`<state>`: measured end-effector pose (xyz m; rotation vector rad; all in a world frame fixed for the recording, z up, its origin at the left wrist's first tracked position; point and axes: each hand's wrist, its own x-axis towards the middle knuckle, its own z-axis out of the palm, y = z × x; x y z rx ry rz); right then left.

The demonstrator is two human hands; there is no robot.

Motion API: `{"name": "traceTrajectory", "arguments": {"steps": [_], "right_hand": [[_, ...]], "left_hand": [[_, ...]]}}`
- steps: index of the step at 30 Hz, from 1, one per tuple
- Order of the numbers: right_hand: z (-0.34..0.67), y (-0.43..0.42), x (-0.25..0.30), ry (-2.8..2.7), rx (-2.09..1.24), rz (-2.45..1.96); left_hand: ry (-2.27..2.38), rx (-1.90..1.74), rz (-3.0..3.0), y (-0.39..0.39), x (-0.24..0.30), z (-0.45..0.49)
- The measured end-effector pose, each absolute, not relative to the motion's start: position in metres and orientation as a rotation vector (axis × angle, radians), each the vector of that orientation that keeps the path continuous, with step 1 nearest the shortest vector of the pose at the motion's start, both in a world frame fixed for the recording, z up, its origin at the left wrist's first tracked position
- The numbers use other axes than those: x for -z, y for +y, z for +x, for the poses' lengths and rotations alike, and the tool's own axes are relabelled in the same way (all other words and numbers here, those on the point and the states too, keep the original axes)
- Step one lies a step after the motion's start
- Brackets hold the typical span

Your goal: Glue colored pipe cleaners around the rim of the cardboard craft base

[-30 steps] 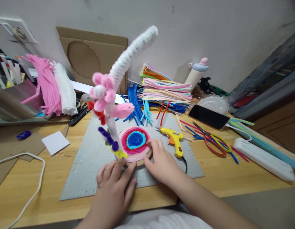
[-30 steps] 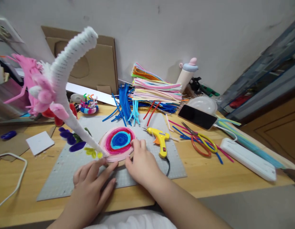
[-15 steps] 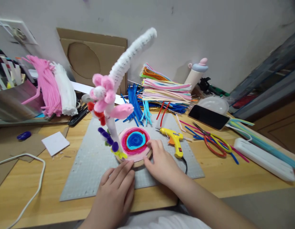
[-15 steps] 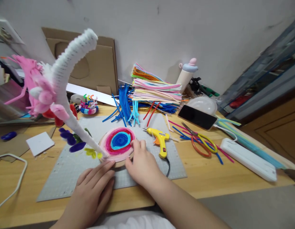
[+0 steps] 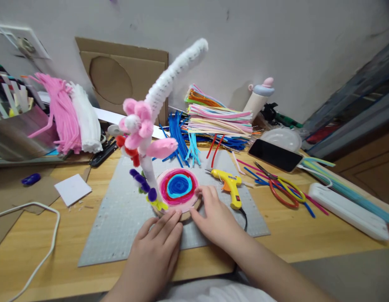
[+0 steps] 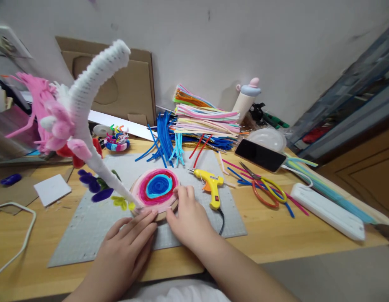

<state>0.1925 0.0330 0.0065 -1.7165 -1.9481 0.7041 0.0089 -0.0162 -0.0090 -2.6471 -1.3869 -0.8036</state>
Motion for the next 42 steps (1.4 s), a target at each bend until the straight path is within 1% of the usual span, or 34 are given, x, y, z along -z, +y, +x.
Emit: {"name": "traceTrajectory", "arguments": {"steps": [11,19,22,25,28,30,32,38,42], "right_hand": [[0.198,0.016,0.0,-1.949,-0.8,-1.535],[0.196,0.012,-0.001,-2.036,-0.763,-1.436],[0.202,0.014,-0.002,-1.991,-0.749,-1.417],[0.226,0.024,-0.005,-1.817,-0.553,-1.536],[0.261,0.038,-0.01,-1.727,-0.336,-1.96],[0.281,0.045,-0.012,-1.745,-0.404,-2.3],[0.293,0.05,-0.011,-1.735,-0.508,-2.42],[0.299,0.055,0.001,-1.548,-0.692,-2.11],[0.299,0.051,-0.006,-1.38,-0.794,-1.948]], "left_hand": [[-1.399,0.77,-2.628,-0.02,0.018,0.007],[-1.394,0.753,-2.62,-0.02,0.019,0.008],[-1.403,0.761,-2.622,-0.019,0.019,0.009],[-1.404,0.787,-2.626,-0.019,0.018,0.009],[-1.397,0.803,-2.628,-0.019,0.017,0.008],[-1.399,0.807,-2.629,-0.019,0.017,0.007],[-1.401,0.809,-2.631,-0.02,0.018,0.007],[-1.42,0.807,-2.623,-0.02,0.018,0.008],[-1.416,0.813,-2.635,-0.02,0.019,0.007]]}}
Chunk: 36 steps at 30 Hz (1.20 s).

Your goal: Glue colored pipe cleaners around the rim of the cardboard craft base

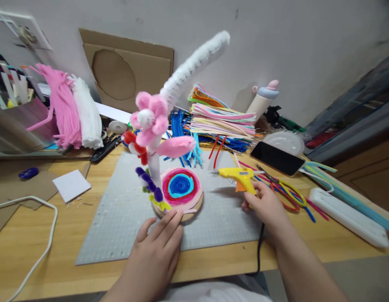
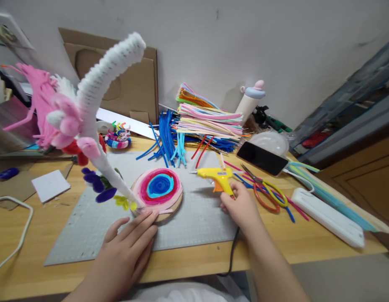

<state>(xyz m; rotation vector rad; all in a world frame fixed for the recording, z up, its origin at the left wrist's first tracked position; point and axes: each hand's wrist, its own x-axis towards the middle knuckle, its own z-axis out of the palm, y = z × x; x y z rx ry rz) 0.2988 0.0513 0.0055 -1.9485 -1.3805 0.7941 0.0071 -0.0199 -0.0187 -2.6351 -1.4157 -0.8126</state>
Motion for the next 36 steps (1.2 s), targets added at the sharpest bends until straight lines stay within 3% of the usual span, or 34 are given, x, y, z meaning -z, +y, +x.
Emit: {"name": "traceTrajectory", "arguments": {"steps": [5,8,20,36], "right_hand": [[0.3,0.039,-0.028,-0.97,-1.444,-1.272],[0.298,0.036,-0.032,-0.768,-1.697,-1.1],[0.276,0.014,-0.016,-1.472,-1.419,-1.672],[0.267,0.013,-0.007,-1.647,-1.435,-1.619]], "left_hand": [[-1.418,0.781,-2.633,-0.02,0.021,0.007],[-1.443,0.746,-2.624,-0.02,0.02,0.01],[-1.43,0.765,-2.568,-0.018,0.021,0.023],[-1.438,0.751,-2.589,-0.018,0.022,0.02]]}}
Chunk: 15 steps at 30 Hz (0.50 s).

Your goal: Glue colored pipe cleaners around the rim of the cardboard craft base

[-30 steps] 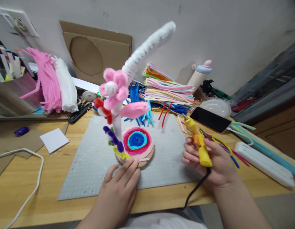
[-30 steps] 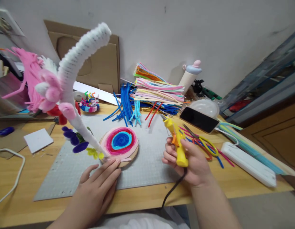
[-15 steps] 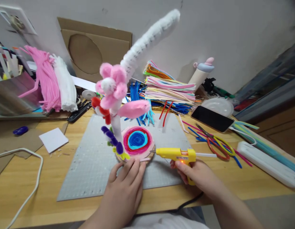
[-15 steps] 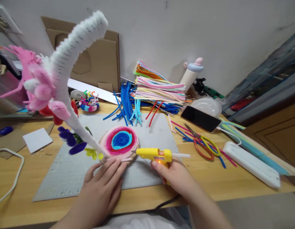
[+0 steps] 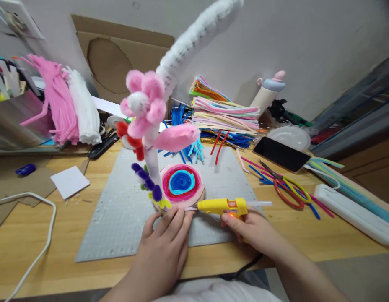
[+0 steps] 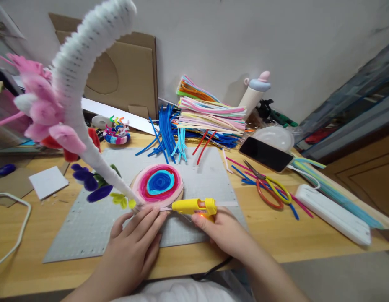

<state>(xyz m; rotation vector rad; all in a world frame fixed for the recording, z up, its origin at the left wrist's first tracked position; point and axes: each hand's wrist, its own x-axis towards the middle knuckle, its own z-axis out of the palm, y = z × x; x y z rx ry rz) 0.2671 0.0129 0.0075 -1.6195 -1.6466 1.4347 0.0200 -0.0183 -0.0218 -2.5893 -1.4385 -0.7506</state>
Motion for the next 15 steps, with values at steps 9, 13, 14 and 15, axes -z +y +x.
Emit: {"name": "traceTrajectory", "arguments": {"steps": [9,13,14,15], "right_hand": [[0.2645,0.0133,-0.0071,-1.619,-1.462,-1.635],[0.263,0.0126,-0.0071,-1.576,-1.485,-1.657],[0.2628,0.0126,-0.0072,-1.57,-1.489,-1.656],[0.2626,0.0126,-0.0072,-1.568,-1.487,-1.653]], "left_hand": [[-1.443,0.758,-2.587,-0.0182,0.0212,0.0206],[-1.457,0.766,-2.596,-0.0183,0.0208,0.0209],[-1.459,0.764,-2.596,-0.0184,0.0208,0.0209],[-1.458,0.764,-2.595,-0.0184,0.021,0.0209]]}}
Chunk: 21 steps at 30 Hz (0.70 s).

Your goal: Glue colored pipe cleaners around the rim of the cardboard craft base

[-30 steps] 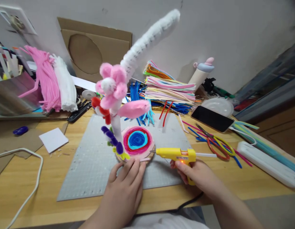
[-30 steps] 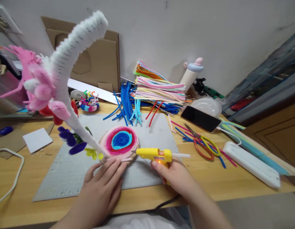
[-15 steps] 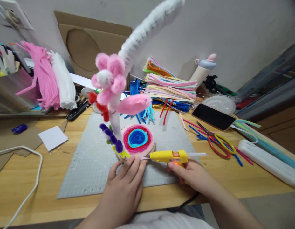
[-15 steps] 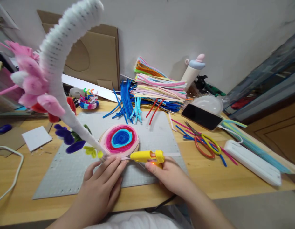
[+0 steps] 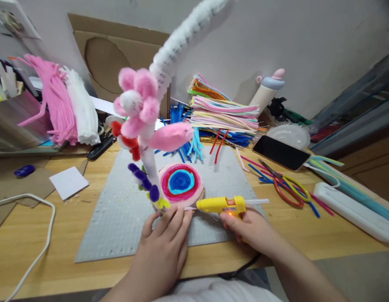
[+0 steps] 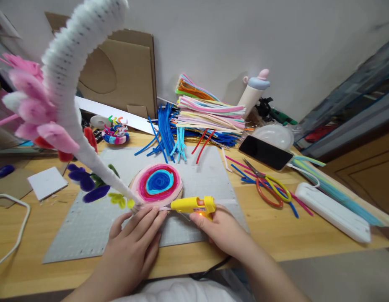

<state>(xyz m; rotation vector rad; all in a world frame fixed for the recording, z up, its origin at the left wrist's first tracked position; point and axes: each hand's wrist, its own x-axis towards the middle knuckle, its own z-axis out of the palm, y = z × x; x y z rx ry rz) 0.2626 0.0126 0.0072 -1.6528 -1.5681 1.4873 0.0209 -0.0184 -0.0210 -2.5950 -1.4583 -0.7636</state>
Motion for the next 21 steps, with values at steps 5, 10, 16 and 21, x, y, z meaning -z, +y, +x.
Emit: {"name": "traceTrajectory", "arguments": {"steps": [5,10,16,21], "right_hand": [[0.2611,0.0132,-0.0094,-1.604,-1.456,-1.641],[0.2604,0.0143,-0.0112,-1.612,-1.44,-1.658],[0.2653,0.0142,-0.0059,-1.631,-1.424,-1.696],[0.2677,0.0141,-0.0017,-1.629,-1.441,-1.745]], "left_hand": [[-1.467,0.76,-2.599,-0.0186,0.021,0.0211],[-1.46,0.77,-2.595,-0.0183,0.0202,0.0215],[-1.449,0.758,-2.576,-0.0183,0.0208,0.0215],[-1.453,0.763,-2.567,-0.019,0.0204,0.0215]]}}
